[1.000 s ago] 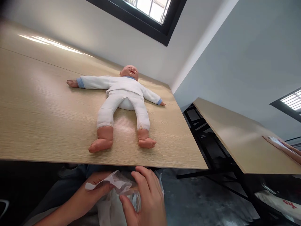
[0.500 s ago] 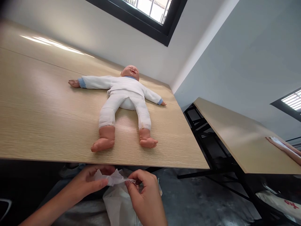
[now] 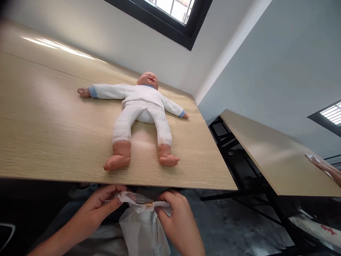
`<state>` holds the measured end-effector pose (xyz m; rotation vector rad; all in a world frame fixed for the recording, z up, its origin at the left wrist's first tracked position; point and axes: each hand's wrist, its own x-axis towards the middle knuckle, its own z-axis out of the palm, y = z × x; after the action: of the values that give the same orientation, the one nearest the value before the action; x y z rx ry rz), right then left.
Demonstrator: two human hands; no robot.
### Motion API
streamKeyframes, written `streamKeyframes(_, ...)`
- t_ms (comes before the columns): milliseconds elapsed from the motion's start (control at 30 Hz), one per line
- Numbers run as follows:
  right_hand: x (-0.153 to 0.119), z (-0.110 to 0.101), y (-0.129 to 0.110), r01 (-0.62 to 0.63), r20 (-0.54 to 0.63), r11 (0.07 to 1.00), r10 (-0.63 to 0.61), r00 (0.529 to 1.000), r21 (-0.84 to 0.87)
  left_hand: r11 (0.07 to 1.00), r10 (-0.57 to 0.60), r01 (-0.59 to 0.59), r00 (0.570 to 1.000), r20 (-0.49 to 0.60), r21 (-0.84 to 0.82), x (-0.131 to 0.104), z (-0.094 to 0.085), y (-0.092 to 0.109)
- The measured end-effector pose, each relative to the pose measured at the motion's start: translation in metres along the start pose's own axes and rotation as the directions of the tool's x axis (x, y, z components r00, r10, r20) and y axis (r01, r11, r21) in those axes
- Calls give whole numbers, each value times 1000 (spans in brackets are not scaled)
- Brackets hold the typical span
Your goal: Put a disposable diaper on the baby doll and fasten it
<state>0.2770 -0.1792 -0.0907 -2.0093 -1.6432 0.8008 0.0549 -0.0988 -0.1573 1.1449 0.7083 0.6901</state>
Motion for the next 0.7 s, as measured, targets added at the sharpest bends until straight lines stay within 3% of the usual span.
streamKeyframes(100,-4,-9,13,-33,-16,999,33,999,9,999,26,-24,997,68,-29,-2,-2,-6)
streamKeyframes(300,-15,-19,36,-58,-22,998,58,998,11,998,50,-48,997,-57,35,-5,-7,-16)
streamKeyframes(467,-18,-21,44,-36,6,997,36,999,69,989,45,-34,996,-74,146,-8,-15,-9)
streamKeyframes(600,-21,-28,40,42,-5,994,-42,999,102,958,-28,36,999,-31,286,-13,-34,4)
streamKeyframes(700,-24,-33,34,103,-29,989,-100,995,111,882,-93,87,996,-9,463,-22,-56,12)
